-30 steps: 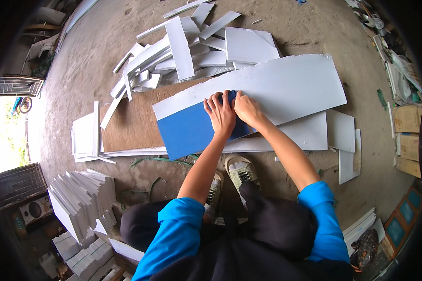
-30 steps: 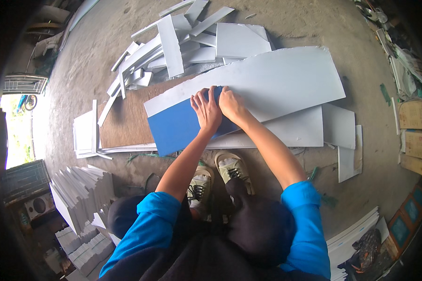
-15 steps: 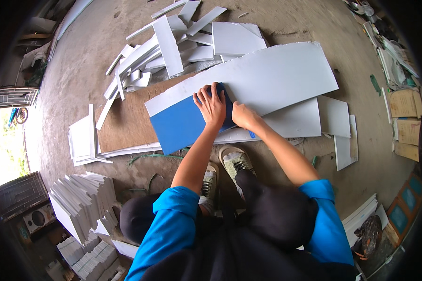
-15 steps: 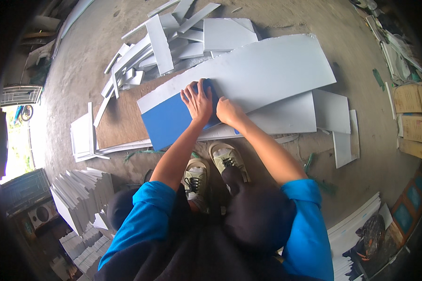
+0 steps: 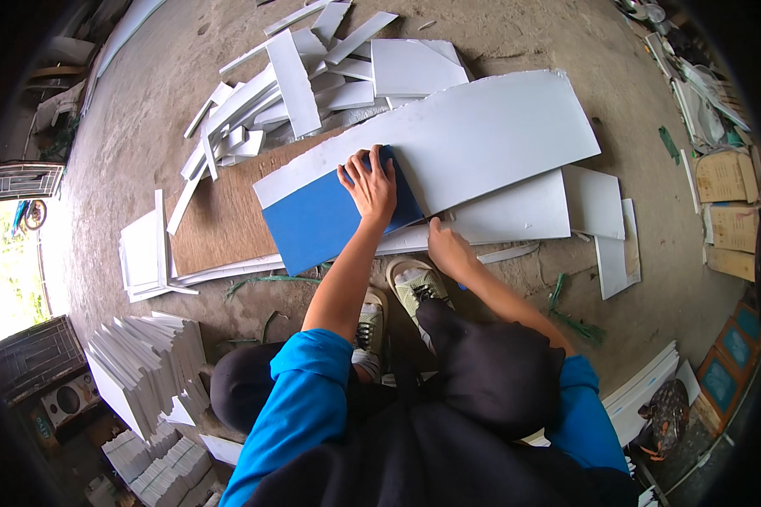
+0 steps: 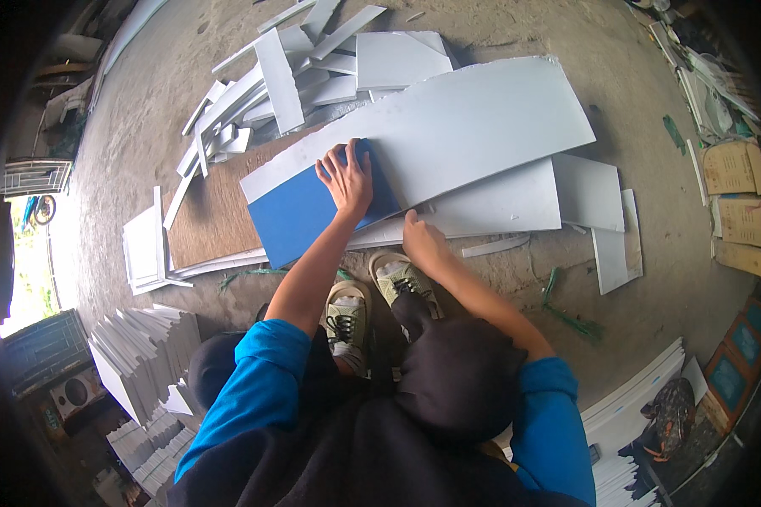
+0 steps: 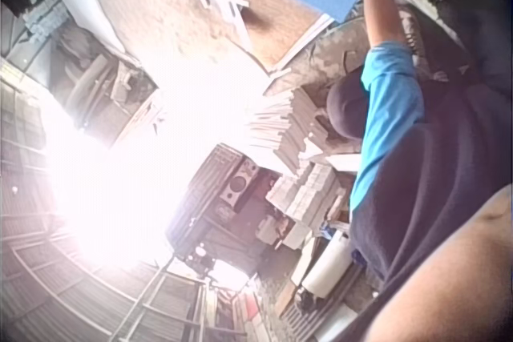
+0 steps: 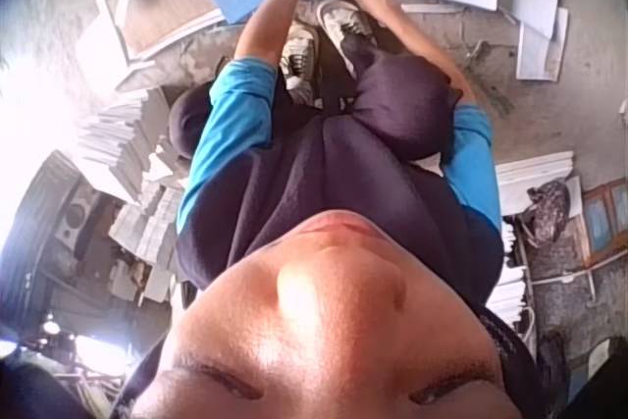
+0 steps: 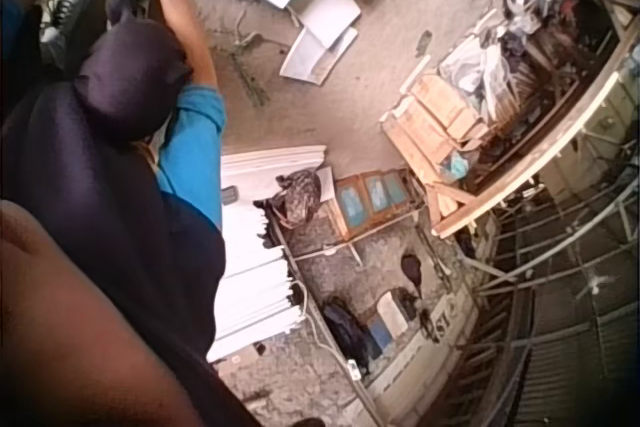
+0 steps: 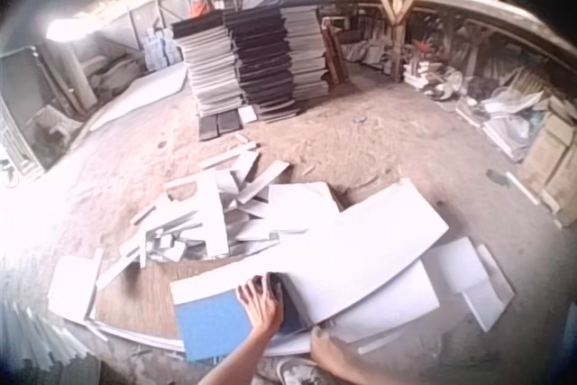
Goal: The person sits on the floor and uses a utility knife to cut white foam sheets. They use a blue rectangular board as a template to guide the cuts, repeatedly aligning the board, scoring the foam, and snapping off the excess material. The person handles the foam sheets and the knife throughout the process.
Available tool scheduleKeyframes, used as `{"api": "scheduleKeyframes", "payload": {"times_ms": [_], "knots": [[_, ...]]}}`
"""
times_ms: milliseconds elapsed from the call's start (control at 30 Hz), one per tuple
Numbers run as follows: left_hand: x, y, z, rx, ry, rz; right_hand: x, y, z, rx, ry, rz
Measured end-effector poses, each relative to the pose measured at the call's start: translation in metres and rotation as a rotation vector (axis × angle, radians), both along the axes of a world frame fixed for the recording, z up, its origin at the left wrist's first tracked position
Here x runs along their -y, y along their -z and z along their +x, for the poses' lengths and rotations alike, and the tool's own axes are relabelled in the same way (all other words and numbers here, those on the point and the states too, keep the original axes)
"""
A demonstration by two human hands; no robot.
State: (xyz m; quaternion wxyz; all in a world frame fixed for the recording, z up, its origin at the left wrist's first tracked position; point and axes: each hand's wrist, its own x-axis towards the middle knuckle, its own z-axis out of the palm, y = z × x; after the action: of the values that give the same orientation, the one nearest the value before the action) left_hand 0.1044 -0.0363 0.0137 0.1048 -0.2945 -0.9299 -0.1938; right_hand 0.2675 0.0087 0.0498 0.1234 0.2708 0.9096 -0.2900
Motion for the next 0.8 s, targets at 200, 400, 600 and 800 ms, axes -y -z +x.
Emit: {"api": "scheduleKeyframes", "payload": {"times_ms": [200,400,600,800], "knots": [[-0.003,-0.002,-0.003,-0.01,0.013,0.025,0.005,0.009,0.008,-0.004,0.021,0.012],[0.0,-0.005,-0.001,-0.021,-0.007,0.009,-0.015,-0.029,-0.009,0.007,-0.031,0.014],[-0.004,-0.007,0.0,-0.006,0.008,0.021,-0.053,-0.01,-0.098,-0.181,0.006,0.128],[-0.001,-0.009,-0.003,0.051,0.017,0.003,-0.053,0.007,-0.122,-0.242,-0.03,0.138]]}}
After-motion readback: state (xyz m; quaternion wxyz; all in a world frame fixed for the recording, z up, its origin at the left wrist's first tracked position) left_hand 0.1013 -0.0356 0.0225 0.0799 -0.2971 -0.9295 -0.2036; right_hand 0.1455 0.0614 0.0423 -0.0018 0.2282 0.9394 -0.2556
